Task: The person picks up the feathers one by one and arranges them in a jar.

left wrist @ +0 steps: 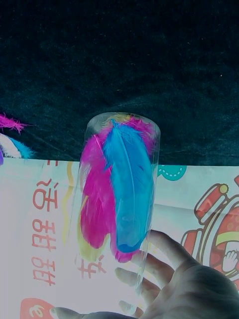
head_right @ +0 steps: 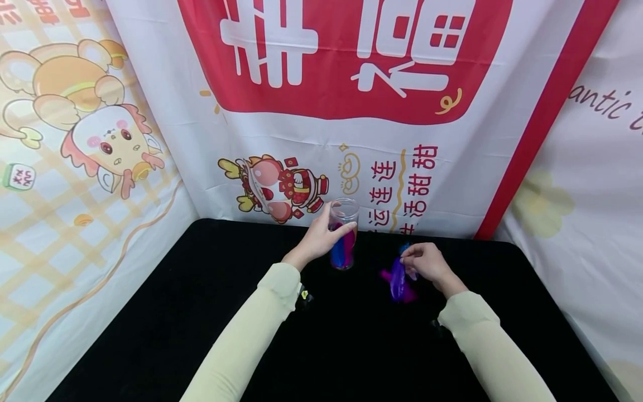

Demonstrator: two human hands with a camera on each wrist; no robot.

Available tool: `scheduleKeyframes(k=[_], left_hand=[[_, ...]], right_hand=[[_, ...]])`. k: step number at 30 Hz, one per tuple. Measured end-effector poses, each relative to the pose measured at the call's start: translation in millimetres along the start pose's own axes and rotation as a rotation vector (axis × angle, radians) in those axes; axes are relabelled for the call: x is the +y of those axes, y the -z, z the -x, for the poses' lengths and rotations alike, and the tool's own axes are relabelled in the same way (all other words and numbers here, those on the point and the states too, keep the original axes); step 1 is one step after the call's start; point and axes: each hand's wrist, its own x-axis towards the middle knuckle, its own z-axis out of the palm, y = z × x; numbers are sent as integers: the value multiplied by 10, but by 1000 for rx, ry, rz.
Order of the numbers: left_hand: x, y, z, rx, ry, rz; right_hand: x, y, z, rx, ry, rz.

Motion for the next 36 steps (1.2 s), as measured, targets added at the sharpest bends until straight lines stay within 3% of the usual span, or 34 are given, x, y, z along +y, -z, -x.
scheduleKeyframes(k=[14,36], left_hand=[[-35,-11,-20,-16,6,4],[-24,-2,-19,-12,1,6]], right_hand=[[-82,21,-9,12,42,-43],[-293,27,26,96,102,-53]])
